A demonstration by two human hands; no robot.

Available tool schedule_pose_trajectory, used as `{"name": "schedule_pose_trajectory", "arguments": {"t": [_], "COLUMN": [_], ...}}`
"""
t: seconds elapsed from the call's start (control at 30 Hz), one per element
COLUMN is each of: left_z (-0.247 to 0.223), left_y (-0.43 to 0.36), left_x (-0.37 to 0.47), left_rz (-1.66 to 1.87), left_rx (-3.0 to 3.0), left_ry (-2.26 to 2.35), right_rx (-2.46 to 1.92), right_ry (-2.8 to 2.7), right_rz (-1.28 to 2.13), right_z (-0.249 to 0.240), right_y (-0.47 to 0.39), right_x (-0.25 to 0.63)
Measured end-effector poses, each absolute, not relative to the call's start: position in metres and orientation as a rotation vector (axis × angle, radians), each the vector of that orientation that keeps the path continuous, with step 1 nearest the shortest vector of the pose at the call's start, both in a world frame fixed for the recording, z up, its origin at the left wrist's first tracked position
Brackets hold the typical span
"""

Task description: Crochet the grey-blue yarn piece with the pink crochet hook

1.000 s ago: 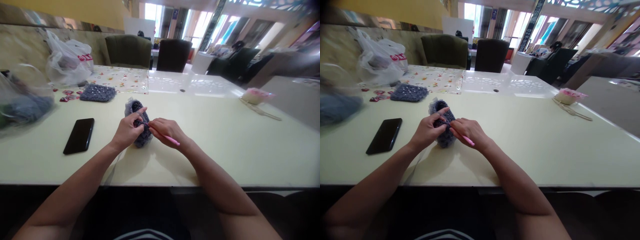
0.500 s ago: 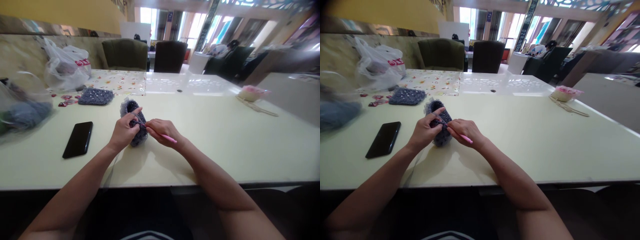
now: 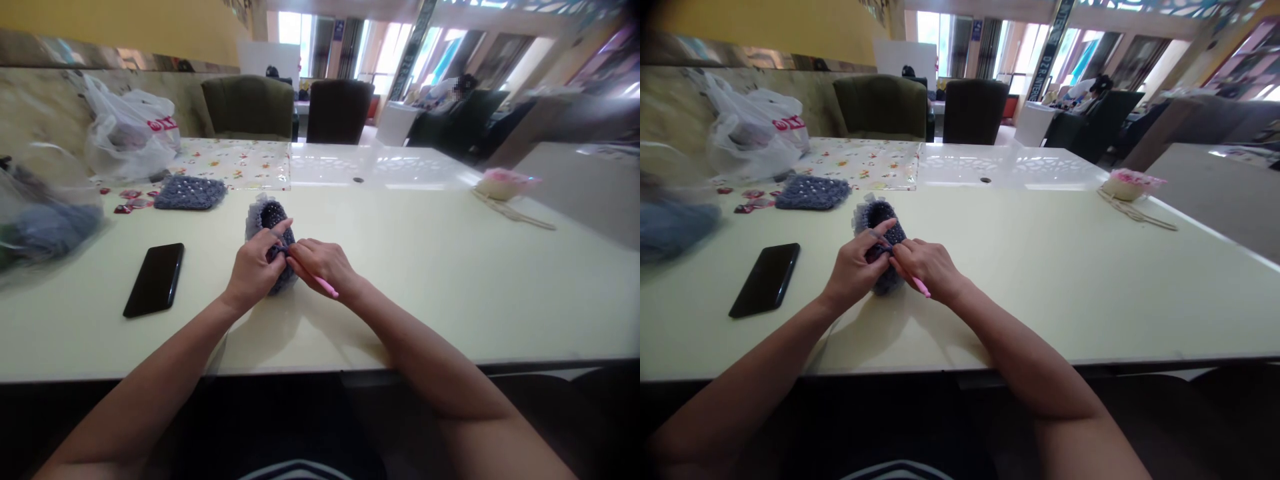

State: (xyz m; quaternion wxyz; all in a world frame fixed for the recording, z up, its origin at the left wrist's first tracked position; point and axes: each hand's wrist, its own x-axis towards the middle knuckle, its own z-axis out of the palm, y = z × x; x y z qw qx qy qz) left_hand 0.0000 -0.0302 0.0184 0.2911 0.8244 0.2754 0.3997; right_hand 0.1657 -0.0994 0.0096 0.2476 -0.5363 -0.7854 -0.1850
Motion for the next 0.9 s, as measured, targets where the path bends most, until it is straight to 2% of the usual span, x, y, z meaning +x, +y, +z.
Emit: {"name": "schedule_pose_trajectory", "arguments": {"t": [0.2, 0.4, 0.53, 0.77, 0.9], "left_z": [0.017, 0.022, 0.03, 0.033, 0.03], "left_y": [-0.033, -0.021, -0.015, -0.013, -0.007], "left_x": [0.006, 0.0, -0.008, -0.009, -0.011], "left_rz": [1.016, 0.552, 0.402, 0.569, 0.668], "left_rx": [1.756, 1.201, 1.068, 1.146, 1.274], "left_ry": [0.74, 0.584, 0.533, 0.559, 0.585], "right_rx": [-1.519, -1.311, -1.069, -1.068, -1.031], "right_ry": [-1.976, -1.981, -2.094, -2.084, -2.017], "right_rz": [-0.691, -0.835, -0.721, -0.501, -0.155], "right_z": [0.0, -0.004, 0.001, 0.011, 0.018], "right_y": [-0.098, -0.1, -0.1, -0.102, -0.105], "right_x": [0.156, 0.166, 0.178, 0.181, 0.18]}}
